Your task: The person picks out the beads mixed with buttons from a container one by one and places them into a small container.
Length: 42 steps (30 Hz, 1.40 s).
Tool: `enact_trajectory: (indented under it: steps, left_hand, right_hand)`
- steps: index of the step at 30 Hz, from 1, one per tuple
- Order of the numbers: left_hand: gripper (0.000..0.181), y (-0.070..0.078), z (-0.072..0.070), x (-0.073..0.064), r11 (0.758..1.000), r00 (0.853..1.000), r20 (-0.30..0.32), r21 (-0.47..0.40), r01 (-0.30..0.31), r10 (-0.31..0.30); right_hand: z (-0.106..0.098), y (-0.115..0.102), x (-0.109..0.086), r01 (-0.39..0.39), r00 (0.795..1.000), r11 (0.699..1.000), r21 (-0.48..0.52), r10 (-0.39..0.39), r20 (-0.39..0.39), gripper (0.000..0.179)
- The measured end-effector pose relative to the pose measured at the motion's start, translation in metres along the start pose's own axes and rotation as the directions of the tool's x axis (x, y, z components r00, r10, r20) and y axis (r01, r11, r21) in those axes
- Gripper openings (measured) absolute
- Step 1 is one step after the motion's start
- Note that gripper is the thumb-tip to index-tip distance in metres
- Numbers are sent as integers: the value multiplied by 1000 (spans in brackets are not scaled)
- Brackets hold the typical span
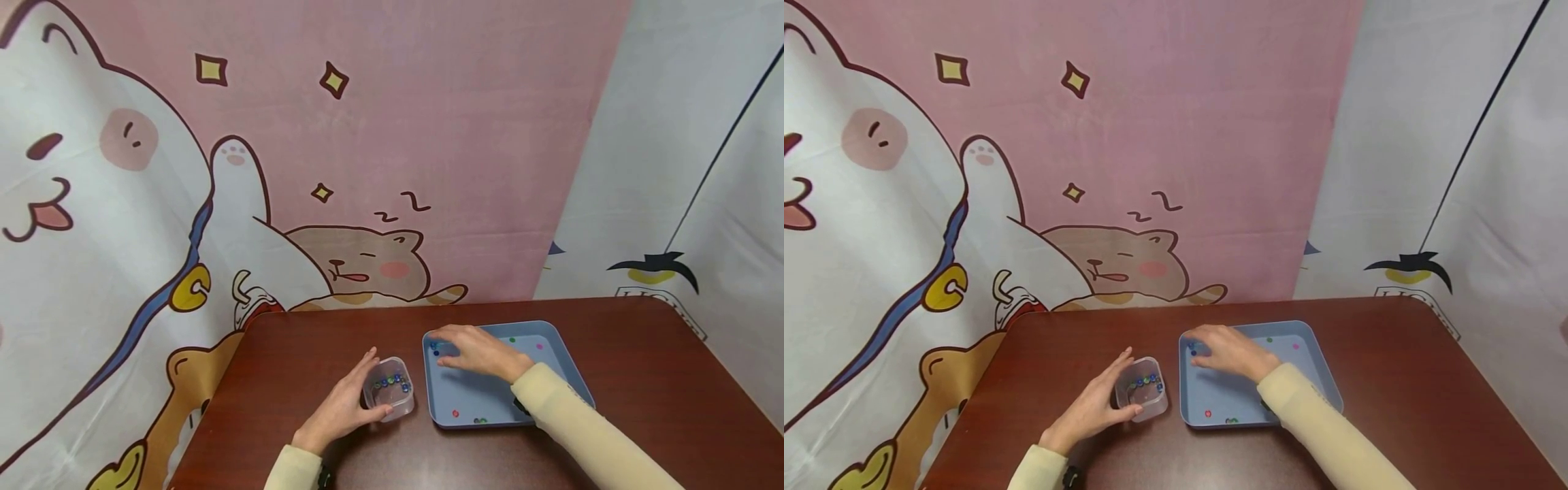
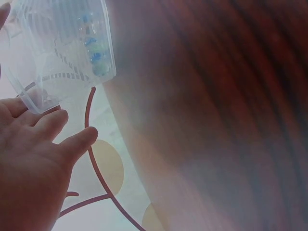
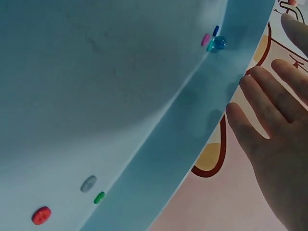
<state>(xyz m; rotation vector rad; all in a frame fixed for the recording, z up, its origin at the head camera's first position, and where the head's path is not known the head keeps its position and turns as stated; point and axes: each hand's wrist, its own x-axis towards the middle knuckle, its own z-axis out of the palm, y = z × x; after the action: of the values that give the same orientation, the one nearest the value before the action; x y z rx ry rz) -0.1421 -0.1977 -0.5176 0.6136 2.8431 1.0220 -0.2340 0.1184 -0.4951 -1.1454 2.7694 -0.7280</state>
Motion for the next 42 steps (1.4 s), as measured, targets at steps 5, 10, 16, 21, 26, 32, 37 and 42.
enact_trajectory:
  steps: [5, 10, 16, 21, 26, 32, 37, 42]
  left_hand:
    - [97, 0, 0, 0, 1000, 1000, 2, 4, 3, -3]
    - [97, 1, -1, 0, 1000, 1000, -3, 16, -2, 2]
    - [97, 1, -1, -1, 1000, 1000, 9, 13, 2, -2]
    - [98, 1, -1, -1, 1000, 999, 34, 4, 13, -13]
    - [97, 2, -2, 0, 1000, 1000, 28, -4, 9, -9]
    - [99, 3, -3, 0, 1000, 1000, 28, -2, 14, -14]
    - [100, 2, -1, -1, 1000, 999, 29, -8, 19, -18]
    - [99, 2, -1, -1, 1000, 1000, 20, -9, 20, -20]
  right_hand:
    - [5, 4, 1, -7, 1000, 1000, 14, 7, 4, 52]
    - [12, 7, 4, -21, 1000, 999, 29, 21, 12, 49]
    - [20, 8, 6, -39, 999, 999, 32, 38, 24, 49]
    - [25, 10, 7, -30, 999, 999, 30, 30, 23, 48]
    - [28, 11, 9, -25, 1000, 999, 29, 25, 14, 46]
    - [30, 12, 9, -35, 999, 999, -3, 35, 16, 42]
    - [35, 13, 7, -13, 1000, 999, -30, 13, 11, 39]
    - [34, 12, 7, 0, 1000, 998, -58, -1, -10, 36]
